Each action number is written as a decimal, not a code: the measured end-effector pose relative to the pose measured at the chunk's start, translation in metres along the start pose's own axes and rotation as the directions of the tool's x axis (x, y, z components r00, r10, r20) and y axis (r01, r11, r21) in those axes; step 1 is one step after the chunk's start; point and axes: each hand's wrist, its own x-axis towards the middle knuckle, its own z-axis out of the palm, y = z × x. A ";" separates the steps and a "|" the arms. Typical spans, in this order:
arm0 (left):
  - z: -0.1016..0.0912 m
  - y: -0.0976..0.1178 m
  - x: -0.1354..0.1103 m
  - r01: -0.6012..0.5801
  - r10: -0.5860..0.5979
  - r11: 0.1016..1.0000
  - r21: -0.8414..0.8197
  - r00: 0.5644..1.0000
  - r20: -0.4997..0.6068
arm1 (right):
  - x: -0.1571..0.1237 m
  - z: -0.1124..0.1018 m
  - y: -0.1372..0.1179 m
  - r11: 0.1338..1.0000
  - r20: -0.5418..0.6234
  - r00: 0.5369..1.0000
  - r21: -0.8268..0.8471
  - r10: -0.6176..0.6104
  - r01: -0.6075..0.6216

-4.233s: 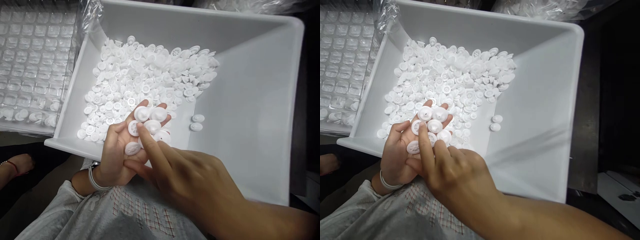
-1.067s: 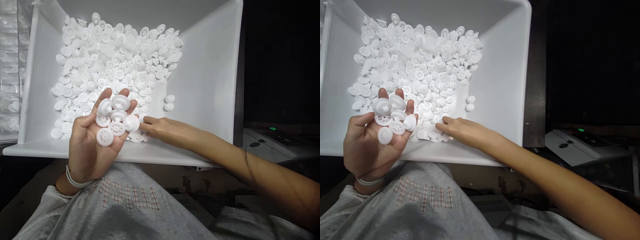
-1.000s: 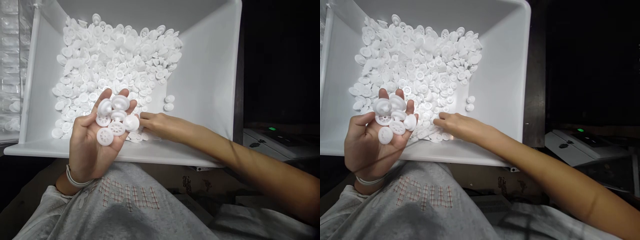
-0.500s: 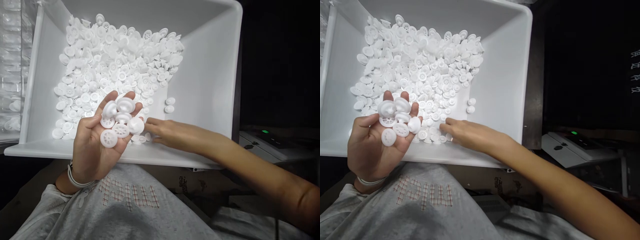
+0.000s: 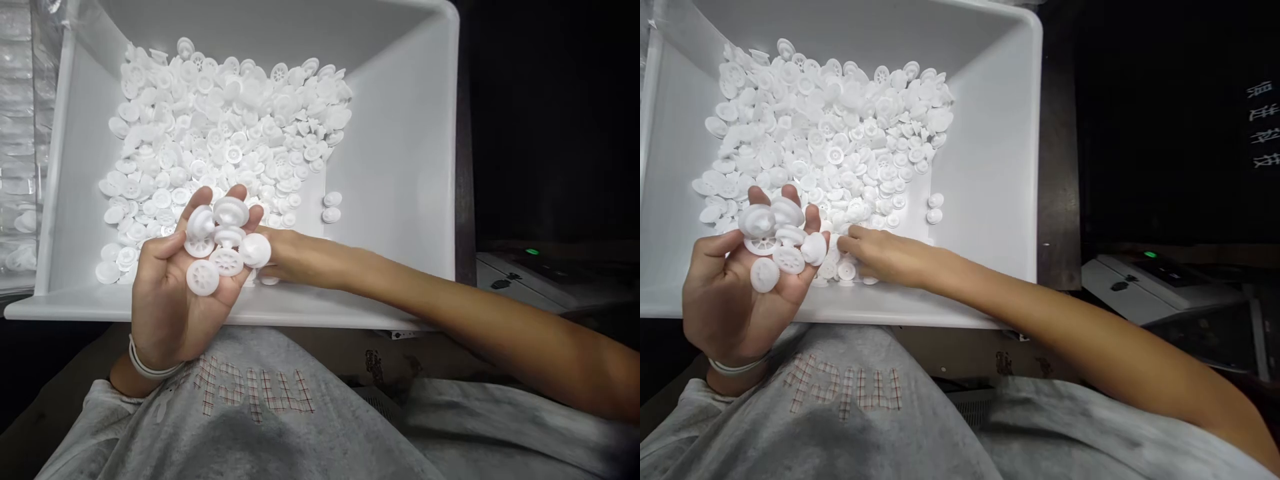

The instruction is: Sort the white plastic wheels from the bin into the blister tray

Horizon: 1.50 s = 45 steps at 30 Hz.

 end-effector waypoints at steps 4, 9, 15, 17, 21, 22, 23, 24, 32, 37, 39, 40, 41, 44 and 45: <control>0.000 0.001 0.000 0.061 -0.062 0.998 -0.025 0.998 -0.031 | -0.039 -0.030 0.015 0.966 -0.149 0.977 -0.187 0.150 -0.177; 0.000 -0.001 0.001 0.054 -0.055 0.998 -0.027 0.997 -0.045 | -0.062 -0.049 0.048 0.836 -0.319 0.897 -0.362 0.306 -0.414; -0.001 -0.003 0.000 0.009 -0.009 1.000 0.017 1.000 -0.016 | -0.044 -0.051 0.061 0.799 -0.289 0.889 -0.399 0.356 -0.450; -0.001 -0.003 0.000 -0.008 0.008 1.000 0.025 1.000 -0.028 | -0.036 -0.054 0.064 0.793 -0.324 0.877 -0.392 0.356 -0.467; 0.000 -0.003 0.001 -0.019 0.021 0.999 0.031 0.999 -0.047 | -0.018 -0.057 0.067 0.815 -0.396 0.845 -0.308 0.359 -0.491; 0.000 -0.003 0.001 -0.015 0.016 0.999 0.029 0.999 -0.039 | -0.013 -0.057 0.066 0.827 -0.407 0.838 -0.273 0.363 -0.490; 0.001 -0.003 0.001 -0.009 0.010 1.000 0.029 0.999 -0.033 | -0.009 -0.057 0.064 0.841 -0.417 0.832 -0.235 0.365 -0.487; 0.001 -0.003 0.001 -0.003 0.004 0.999 0.032 0.999 -0.032 | -0.006 -0.056 0.061 0.854 -0.426 0.827 -0.198 0.367 -0.481; 0.005 0.002 0.000 0.043 -0.040 0.997 0.062 0.997 -0.061 | -0.031 -0.052 0.035 0.862 -0.403 0.811 -0.095 0.424 -0.498; 0.001 0.000 0.000 0.052 -0.052 0.996 0.068 0.999 -0.006 | -0.037 -0.039 0.044 0.834 -0.300 0.818 -0.108 0.491 -0.541; 0.000 -0.001 -0.001 0.053 -0.054 0.998 0.047 0.998 0.019 | -0.031 -0.035 0.044 0.849 -0.312 0.824 -0.092 0.472 -0.521; 0.000 -0.001 -0.001 0.053 -0.054 0.998 0.041 0.998 0.019 | -0.028 -0.034 0.042 0.857 -0.323 0.828 -0.086 0.458 -0.508; 0.000 -0.001 -0.001 0.055 -0.055 0.998 0.039 0.998 0.008 | -0.026 -0.034 0.039 0.865 -0.333 0.833 -0.086 0.442 -0.494; 0.002 -0.001 -0.001 0.052 -0.051 0.997 0.048 0.998 -0.034 | -0.030 -0.034 0.028 0.882 -0.347 0.856 -0.138 0.384 -0.451; 0.002 0.000 -0.002 0.049 -0.046 0.997 0.052 0.998 -0.044 | -0.035 -0.032 0.023 0.885 -0.337 0.869 -0.169 0.361 -0.433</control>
